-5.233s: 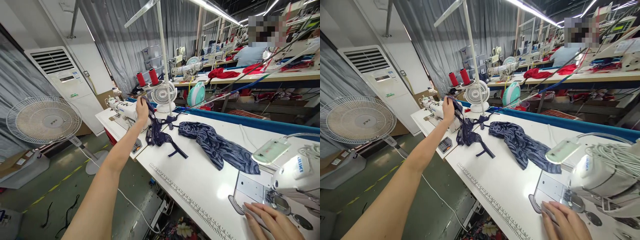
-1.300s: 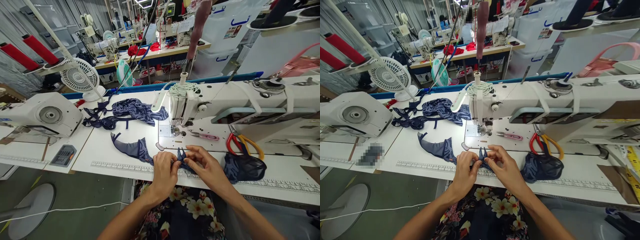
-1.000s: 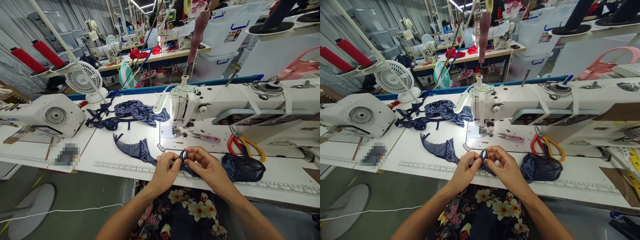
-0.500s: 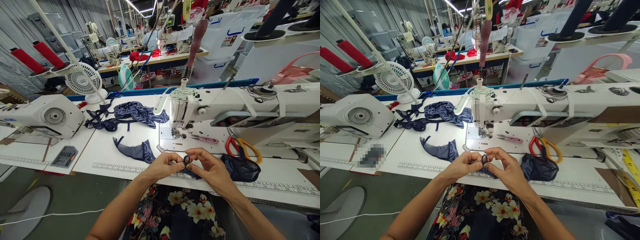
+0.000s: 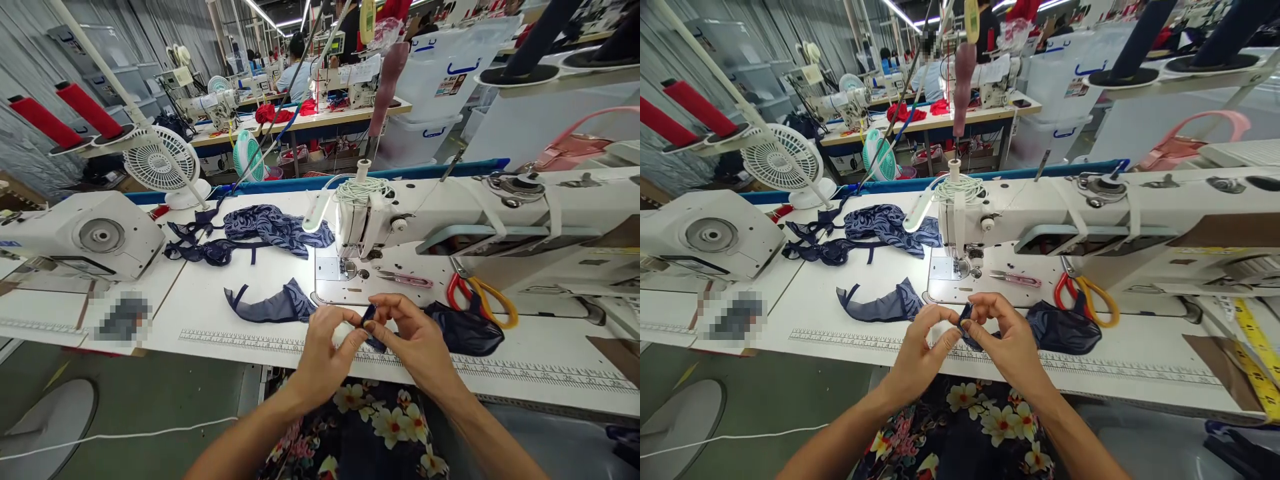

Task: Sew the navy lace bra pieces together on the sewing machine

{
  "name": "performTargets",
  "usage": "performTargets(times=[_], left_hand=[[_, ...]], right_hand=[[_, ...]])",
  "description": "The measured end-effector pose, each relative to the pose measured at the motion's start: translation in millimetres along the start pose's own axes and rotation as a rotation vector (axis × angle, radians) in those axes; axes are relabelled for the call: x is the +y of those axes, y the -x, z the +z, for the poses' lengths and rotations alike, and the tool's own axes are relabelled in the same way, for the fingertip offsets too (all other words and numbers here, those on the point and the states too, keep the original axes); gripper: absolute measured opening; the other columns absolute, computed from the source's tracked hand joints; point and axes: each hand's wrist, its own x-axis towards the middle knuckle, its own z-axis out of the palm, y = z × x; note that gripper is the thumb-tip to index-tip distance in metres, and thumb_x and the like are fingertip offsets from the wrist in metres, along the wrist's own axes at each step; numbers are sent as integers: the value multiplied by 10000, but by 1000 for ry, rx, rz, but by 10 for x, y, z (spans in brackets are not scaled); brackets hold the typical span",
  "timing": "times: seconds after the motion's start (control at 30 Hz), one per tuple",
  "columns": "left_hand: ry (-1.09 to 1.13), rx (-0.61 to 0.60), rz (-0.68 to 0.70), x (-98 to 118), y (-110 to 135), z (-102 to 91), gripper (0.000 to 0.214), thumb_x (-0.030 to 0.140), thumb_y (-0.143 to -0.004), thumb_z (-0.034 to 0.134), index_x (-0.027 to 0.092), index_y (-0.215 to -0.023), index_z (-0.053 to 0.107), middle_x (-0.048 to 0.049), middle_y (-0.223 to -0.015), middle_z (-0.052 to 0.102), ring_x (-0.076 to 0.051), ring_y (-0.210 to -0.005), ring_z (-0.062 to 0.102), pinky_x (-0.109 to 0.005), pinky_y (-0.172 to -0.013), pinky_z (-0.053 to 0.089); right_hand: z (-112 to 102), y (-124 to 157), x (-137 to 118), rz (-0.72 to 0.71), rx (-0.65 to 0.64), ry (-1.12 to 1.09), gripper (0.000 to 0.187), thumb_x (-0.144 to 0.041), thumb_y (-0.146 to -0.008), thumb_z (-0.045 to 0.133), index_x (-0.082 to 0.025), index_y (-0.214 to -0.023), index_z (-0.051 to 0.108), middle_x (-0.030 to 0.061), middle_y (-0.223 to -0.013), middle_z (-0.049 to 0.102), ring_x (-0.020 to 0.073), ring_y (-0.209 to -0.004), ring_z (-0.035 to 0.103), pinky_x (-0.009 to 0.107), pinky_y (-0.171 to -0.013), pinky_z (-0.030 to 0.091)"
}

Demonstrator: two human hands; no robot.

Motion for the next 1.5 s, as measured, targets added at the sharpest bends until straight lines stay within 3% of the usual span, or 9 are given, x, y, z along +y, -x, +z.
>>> performTargets(times=[0.1,0.23,0.47,0.57,0.63,0.8,0.93,1.27,1.5], left_hand=[[-4,99,-90,-4,81,95,105,308,-917,594,206,-899,607,-44,-934,622,-214,-964,549,-358,-885,426],[88,88,-138,-25,52,97,132,283,-906,575,189,-815,591,-38,-865,604,-201,-909,547,-313,-796,426],[98,98,-193,-2,31,87,185,291,-906,539,187,-753,553,-20,-794,572,-168,-820,518,-269,-693,381],[81,133,-206,-17,40,111,189,285,-909,533,191,-745,534,-15,-780,564,-164,-803,510,-270,-689,383],[59,136,-190,-32,49,118,174,273,-914,534,193,-759,536,-13,-792,569,-165,-808,510,-281,-721,398],[-10,112,-113,-46,74,118,149,243,-918,543,197,-775,553,-18,-823,591,-181,-858,529,-319,-804,415],[-24,102,-77,-45,75,122,155,227,-918,540,198,-765,545,-14,-811,599,-180,-841,531,-334,-816,412],[-43,78,-61,-52,96,148,156,223,-919,536,198,-764,534,-8,-802,586,-173,-823,525,-340,-840,405],[-58,63,-85,-57,125,107,129,283,-931,533,201,-842,576,-28,-868,603,-183,-884,543,-322,-845,429]], right_hand=[[69,5,-17,115,1,-107,357,-448,-769,742,-230,-1019,611,-4,-764,568,152,-730,549,298,-682,503],[66,-2,-56,200,-72,-159,359,-489,-754,750,-216,-946,616,10,-796,560,146,-732,526,274,-657,488],[65,50,-14,-141,53,160,163,-398,-845,677,-245,-829,624,32,-839,602,193,-798,555,331,-720,472],[84,69,-20,-305,92,250,49,-304,-875,649,-260,-854,645,45,-844,622,212,-846,579,353,-736,474],[84,57,-22,-330,75,258,38,-284,-872,656,-277,-900,681,49,-876,636,216,-888,593,359,-762,485],[42,-14,-3,-59,-74,-35,127,-393,-832,703,-272,-865,726,63,-1037,687,245,-1044,625,370,-873,516],[14,-34,20,145,-87,-235,200,-408,-735,794,-240,-827,738,59,-933,716,231,-949,654,355,-854,536],[67,-20,-6,256,-2,-388,248,-365,-670,843,-212,-707,652,20,-797,680,151,-771,608,271,-717,512],[125,-8,8,267,26,-485,307,-329,-677,840,-213,-736,562,5,-784,666,151,-768,610,275,-728,496]])
